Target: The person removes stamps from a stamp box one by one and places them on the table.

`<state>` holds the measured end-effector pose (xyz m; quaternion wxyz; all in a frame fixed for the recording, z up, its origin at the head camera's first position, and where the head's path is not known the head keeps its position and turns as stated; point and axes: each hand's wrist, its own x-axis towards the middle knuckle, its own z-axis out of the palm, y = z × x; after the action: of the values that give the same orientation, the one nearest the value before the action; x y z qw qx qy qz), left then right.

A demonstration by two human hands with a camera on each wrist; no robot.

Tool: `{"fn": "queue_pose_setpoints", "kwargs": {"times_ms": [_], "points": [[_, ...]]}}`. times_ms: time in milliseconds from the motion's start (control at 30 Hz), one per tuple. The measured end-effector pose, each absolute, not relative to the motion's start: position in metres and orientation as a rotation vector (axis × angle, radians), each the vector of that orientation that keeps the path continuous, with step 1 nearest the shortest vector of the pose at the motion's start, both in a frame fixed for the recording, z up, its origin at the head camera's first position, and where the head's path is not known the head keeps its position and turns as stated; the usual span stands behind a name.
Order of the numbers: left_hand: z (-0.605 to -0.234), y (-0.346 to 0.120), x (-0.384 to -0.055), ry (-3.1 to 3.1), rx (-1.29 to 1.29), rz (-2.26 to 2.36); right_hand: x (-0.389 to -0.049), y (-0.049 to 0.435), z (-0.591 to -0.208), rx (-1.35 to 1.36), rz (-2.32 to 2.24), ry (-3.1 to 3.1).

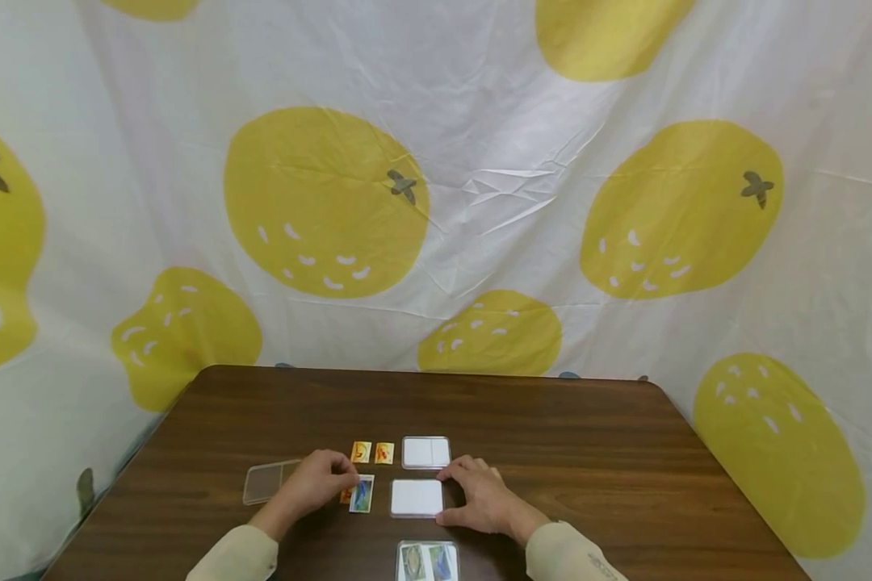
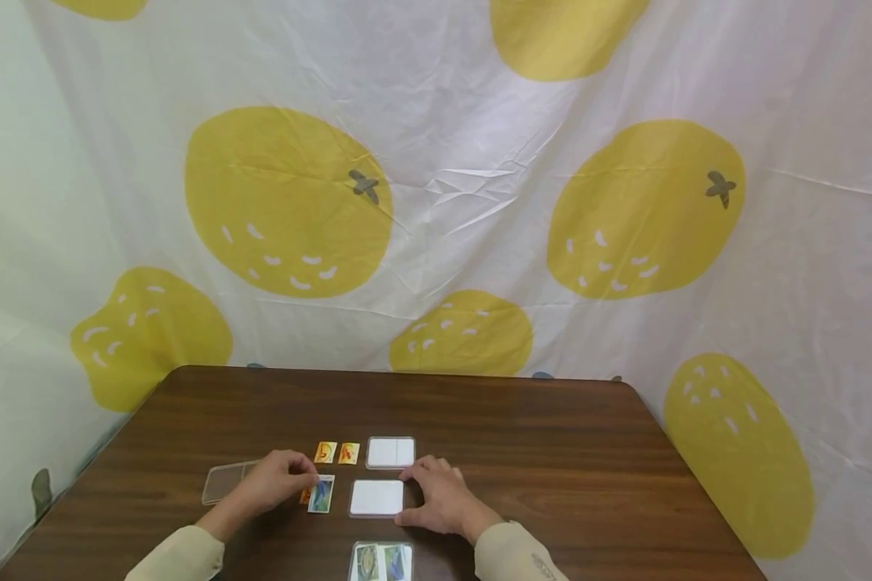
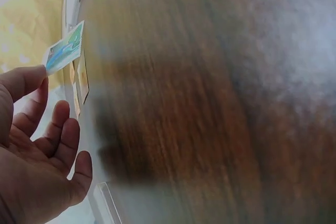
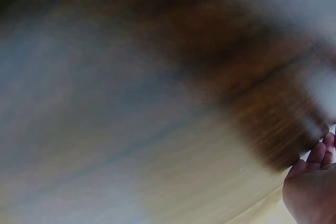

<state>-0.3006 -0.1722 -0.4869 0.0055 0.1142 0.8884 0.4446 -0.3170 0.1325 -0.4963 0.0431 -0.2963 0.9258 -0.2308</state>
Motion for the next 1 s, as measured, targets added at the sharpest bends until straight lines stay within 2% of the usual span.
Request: {"fn": "queue_pose_setpoints", "kwargs": {"times_ms": [400,1000], "points": [[-0.493,-0.159,-0.304,2.935,0.419,1.338,-0.319,0.133,-0.498,-0.901,-0.698,2.826],[-0.492,-0.136,-0.308,3.193,0.202,0.949,-0.321,0.133,-0.5,-0.893,-0.682,2.825]]}}
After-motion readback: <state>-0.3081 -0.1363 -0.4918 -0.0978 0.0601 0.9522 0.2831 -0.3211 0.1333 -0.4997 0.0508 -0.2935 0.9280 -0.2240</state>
